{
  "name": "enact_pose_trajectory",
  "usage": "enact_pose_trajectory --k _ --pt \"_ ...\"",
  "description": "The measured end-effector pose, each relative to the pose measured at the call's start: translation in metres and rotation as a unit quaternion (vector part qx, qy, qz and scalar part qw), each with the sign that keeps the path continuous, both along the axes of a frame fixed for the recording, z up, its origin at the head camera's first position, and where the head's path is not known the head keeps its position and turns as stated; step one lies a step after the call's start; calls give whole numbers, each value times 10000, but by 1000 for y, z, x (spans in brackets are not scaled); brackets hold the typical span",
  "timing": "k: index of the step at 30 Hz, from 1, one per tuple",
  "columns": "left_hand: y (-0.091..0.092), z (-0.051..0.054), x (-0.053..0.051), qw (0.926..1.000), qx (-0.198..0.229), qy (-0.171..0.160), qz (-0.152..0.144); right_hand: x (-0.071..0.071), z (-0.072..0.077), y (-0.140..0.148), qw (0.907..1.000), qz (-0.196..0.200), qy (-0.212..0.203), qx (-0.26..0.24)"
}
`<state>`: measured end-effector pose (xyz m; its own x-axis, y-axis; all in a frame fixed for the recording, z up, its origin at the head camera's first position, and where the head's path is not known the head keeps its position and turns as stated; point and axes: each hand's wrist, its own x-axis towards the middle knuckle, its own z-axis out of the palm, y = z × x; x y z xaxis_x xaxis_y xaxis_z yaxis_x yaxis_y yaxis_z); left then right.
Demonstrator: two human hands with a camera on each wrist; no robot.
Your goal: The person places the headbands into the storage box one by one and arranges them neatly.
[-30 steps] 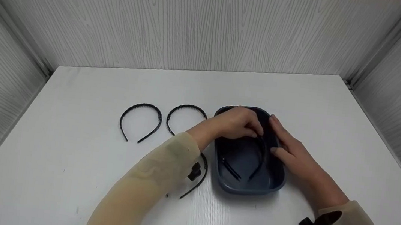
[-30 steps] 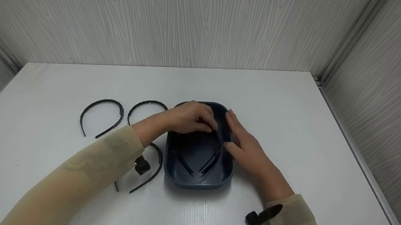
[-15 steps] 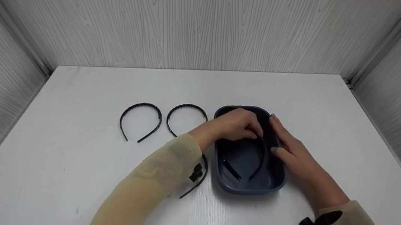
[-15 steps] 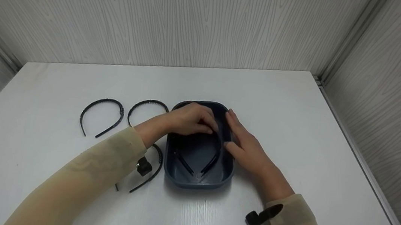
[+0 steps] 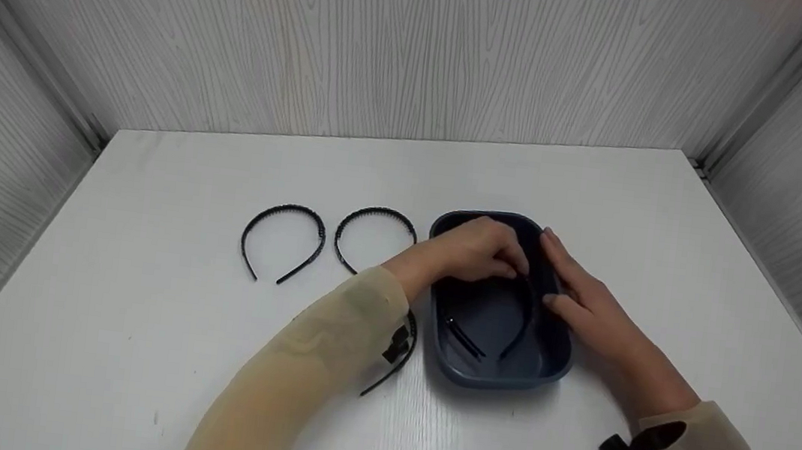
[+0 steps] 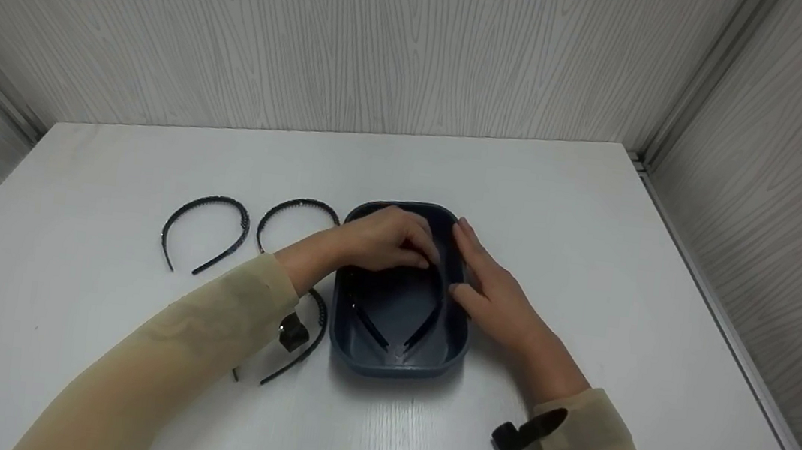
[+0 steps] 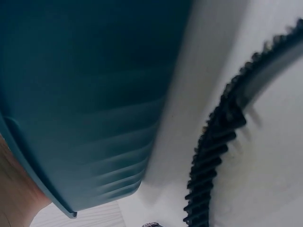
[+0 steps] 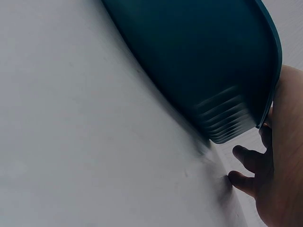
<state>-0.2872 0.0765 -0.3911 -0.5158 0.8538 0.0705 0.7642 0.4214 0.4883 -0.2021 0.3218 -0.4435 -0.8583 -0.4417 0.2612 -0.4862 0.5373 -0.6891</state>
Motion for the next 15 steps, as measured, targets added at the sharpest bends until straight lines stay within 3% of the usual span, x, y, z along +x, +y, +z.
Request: enact_pose_trajectory --k 15 --pt "1 -3 -2 10000 -45 20 48 -2 -3 2 10000 3 -86 -7"
